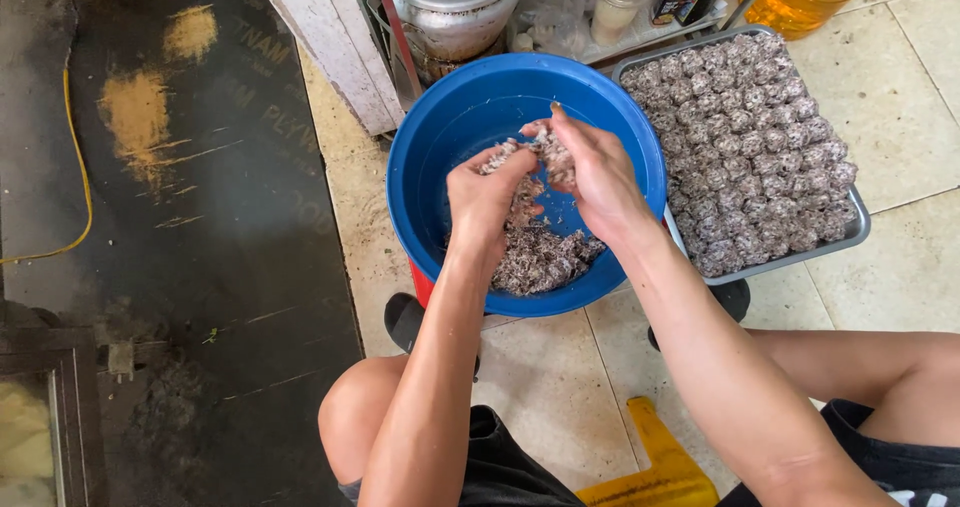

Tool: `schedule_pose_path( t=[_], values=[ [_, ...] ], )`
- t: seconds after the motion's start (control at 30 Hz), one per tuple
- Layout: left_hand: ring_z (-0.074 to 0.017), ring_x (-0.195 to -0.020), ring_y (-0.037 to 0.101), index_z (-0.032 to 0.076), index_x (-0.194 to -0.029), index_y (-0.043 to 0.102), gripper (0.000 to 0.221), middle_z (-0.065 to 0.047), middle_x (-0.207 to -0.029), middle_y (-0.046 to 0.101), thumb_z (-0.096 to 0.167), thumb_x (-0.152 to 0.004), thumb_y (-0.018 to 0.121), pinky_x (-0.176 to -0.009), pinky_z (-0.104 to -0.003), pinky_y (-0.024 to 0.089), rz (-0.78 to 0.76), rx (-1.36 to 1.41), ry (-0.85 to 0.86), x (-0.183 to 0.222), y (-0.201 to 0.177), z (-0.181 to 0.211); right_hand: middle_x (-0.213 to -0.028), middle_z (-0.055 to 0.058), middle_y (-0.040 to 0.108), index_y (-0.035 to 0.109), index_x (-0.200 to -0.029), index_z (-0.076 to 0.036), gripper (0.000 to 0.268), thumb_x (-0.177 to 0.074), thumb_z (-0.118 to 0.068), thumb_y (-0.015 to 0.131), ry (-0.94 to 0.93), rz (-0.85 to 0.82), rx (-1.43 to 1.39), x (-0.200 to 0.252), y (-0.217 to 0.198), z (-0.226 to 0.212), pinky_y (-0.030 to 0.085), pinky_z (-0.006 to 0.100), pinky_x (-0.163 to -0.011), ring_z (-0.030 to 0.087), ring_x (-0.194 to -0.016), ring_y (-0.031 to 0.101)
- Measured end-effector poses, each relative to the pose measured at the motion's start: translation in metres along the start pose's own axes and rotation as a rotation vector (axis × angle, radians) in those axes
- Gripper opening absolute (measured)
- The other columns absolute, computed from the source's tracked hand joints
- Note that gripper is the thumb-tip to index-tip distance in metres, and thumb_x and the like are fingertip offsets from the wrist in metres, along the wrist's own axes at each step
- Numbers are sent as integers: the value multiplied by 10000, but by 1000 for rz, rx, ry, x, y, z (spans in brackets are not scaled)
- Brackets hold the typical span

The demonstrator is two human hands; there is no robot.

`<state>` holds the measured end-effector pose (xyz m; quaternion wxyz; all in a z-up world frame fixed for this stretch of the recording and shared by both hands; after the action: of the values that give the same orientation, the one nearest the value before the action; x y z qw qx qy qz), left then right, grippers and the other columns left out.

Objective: Rolling food mixture into small balls and placing them on a tray.

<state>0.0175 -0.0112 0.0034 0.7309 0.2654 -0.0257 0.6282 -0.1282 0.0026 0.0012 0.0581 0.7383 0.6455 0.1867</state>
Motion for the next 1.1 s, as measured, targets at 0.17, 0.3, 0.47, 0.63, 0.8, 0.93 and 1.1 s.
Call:
schedule_pose_path(
  t=[0.17,0.3,0.47,0.63,0.8,0.93,1.1],
  values=[
    [-138,-630,652,-10,-1000,734,231,-68,-837,710,146,-834,768,-498,-314,566,99,123,96,-9,-17,0,-648,-33,513,693,-912,-110,314,-1087,-344,578,74,-88,-526,-16,-37,23,430,272,-550,100,-536,453],
    [-128,-643,641,25,-963,740,203,-42,-849,709,188,-844,751,-495,-299,532,136,207,83,2,-12,16,-721,61,508,413,-731,-108,382,-1053,-277,531,340,231,-791,2,0,-3,642,456,-779,228,-631,575],
    [-130,-665,647,50,-957,730,208,-44,-861,713,212,-838,782,-532,-304,549,118,197,82,2,-11,16,-856,105,653,577,-860,-27,248,-1035,-201,548,361,287,-753,-7,2,15,524,190,-623,127,-659,618],
    [-138,-658,650,46,-952,726,218,-48,-862,711,212,-830,796,-527,-308,542,122,201,70,2,-9,16,-706,-12,582,580,-801,-145,449,-1051,-483,736,304,-45,-764,-49,-73,115,370,201,-378,70,-484,514],
    [-140,-651,645,47,-958,724,226,-56,-870,712,207,-822,806,-522,-313,544,125,205,65,2,-9,18,-873,87,647,591,-946,-56,371,-1014,-411,507,452,309,-680,-9,-8,36,516,274,-522,176,-660,642],
    [-152,-664,666,44,-965,729,231,-59,-879,718,214,-825,797,-527,-303,535,112,218,75,2,-10,20,-937,129,672,597,-988,-10,273,-1007,-201,402,453,355,-596,16,25,-6,618,259,-599,190,-740,700],
    [-142,-671,643,55,-968,727,236,-53,-876,714,222,-822,809,-526,-310,543,120,190,65,0,-8,17,-810,109,698,620,-918,-59,346,-1028,-387,634,383,265,-701,-19,-39,78,444,167,-451,97,-573,594]
  ],
)
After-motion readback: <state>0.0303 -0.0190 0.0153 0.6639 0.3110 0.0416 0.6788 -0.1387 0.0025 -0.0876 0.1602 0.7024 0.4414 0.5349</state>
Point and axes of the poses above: each hand's wrist, its own x-axis away from the middle knuckle, its own y-axis out of the palm, z = x × y, the point moved 1 cm from there along -x, towards the middle knuckle
